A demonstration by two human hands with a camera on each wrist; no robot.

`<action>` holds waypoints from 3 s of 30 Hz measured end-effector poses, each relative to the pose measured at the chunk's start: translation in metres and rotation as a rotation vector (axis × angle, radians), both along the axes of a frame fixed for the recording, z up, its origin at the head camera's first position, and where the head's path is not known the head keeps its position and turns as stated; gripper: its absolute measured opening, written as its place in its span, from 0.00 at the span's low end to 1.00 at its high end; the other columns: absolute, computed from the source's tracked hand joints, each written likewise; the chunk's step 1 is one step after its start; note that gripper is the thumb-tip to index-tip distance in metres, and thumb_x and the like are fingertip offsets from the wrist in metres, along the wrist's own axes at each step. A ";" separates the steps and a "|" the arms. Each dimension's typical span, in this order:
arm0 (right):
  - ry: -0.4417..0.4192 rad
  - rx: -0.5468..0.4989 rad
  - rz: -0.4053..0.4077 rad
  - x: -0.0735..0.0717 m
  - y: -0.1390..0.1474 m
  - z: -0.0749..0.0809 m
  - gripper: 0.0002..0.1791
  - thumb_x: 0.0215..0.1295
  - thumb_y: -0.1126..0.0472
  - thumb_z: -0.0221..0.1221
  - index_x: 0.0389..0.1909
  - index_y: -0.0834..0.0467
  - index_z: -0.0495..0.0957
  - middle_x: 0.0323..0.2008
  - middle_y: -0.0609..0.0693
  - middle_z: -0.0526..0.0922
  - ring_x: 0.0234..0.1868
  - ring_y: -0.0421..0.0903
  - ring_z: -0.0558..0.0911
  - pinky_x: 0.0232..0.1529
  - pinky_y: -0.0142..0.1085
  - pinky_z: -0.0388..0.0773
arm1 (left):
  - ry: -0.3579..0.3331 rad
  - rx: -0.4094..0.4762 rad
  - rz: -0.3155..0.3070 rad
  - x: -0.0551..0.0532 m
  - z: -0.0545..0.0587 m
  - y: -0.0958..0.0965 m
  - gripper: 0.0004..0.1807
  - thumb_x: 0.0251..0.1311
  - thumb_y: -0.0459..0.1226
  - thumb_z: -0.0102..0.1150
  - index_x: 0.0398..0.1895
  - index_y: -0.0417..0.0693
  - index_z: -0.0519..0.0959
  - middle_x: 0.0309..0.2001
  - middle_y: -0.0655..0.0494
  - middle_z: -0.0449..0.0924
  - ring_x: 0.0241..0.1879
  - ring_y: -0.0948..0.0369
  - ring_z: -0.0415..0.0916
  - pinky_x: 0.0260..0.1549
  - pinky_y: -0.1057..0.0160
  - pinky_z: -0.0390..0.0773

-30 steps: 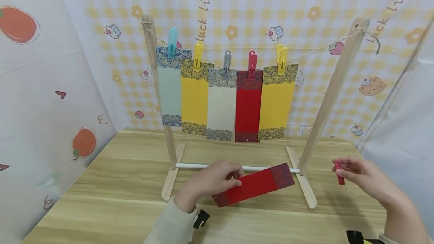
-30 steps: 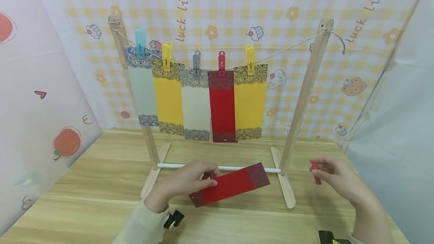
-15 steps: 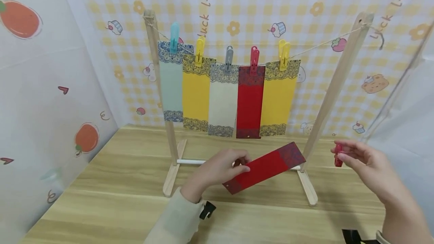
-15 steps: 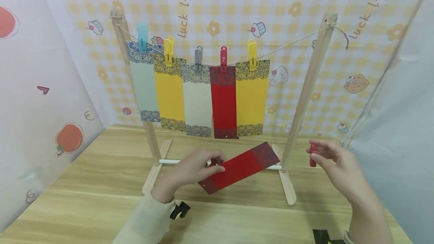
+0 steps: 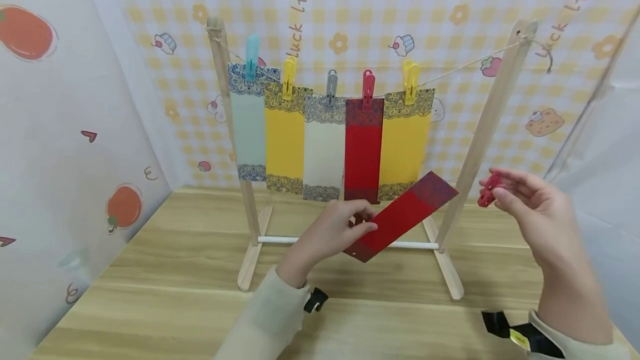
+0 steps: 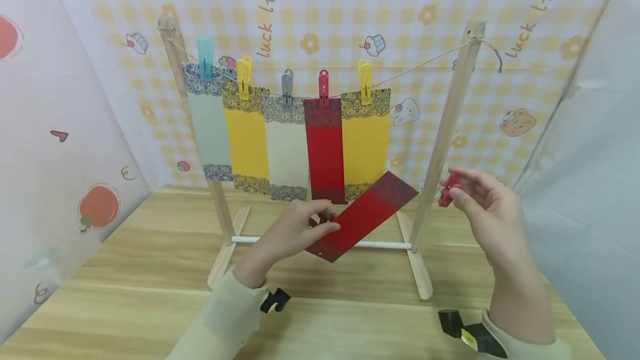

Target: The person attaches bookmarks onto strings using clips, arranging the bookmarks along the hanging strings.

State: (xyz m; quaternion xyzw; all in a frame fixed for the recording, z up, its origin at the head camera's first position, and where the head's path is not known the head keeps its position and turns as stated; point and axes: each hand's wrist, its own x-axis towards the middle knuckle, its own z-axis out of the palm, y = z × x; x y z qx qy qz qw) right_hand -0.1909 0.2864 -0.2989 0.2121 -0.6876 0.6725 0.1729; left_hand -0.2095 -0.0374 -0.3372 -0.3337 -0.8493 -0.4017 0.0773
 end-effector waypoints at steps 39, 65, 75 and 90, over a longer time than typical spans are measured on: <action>0.419 -0.262 0.081 -0.039 -0.066 0.135 0.13 0.59 0.77 0.62 0.45 0.74 0.78 0.36 0.59 0.88 0.34 0.48 0.86 0.25 0.27 0.74 | 0.169 0.281 -0.009 -0.028 0.028 0.059 0.09 0.62 0.33 0.66 0.43 0.38 0.83 0.37 0.48 0.87 0.33 0.61 0.82 0.36 0.77 0.78; 0.226 -0.029 -0.020 -0.058 -0.072 0.180 0.06 0.65 0.75 0.58 0.33 0.64 0.82 0.27 0.49 0.88 0.23 0.42 0.84 0.16 0.25 0.64 | 0.174 0.335 0.093 -0.033 0.036 0.076 0.11 0.63 0.36 0.65 0.46 0.40 0.83 0.38 0.52 0.87 0.36 0.68 0.81 0.38 0.80 0.77; 0.172 0.180 -0.149 -0.051 -0.068 0.176 0.07 0.65 0.73 0.59 0.35 0.60 0.84 0.28 0.42 0.89 0.28 0.38 0.82 0.24 0.24 0.69 | 0.194 0.403 0.072 -0.035 0.036 0.085 0.11 0.63 0.35 0.65 0.46 0.38 0.83 0.38 0.49 0.87 0.37 0.64 0.82 0.34 0.80 0.78; 0.167 0.229 -0.144 -0.049 -0.068 0.163 0.10 0.64 0.74 0.60 0.38 0.59 0.86 0.30 0.41 0.89 0.31 0.37 0.86 0.33 0.22 0.80 | 0.177 0.474 0.083 -0.039 0.032 0.085 0.10 0.63 0.35 0.64 0.44 0.39 0.83 0.38 0.49 0.87 0.37 0.64 0.81 0.33 0.78 0.79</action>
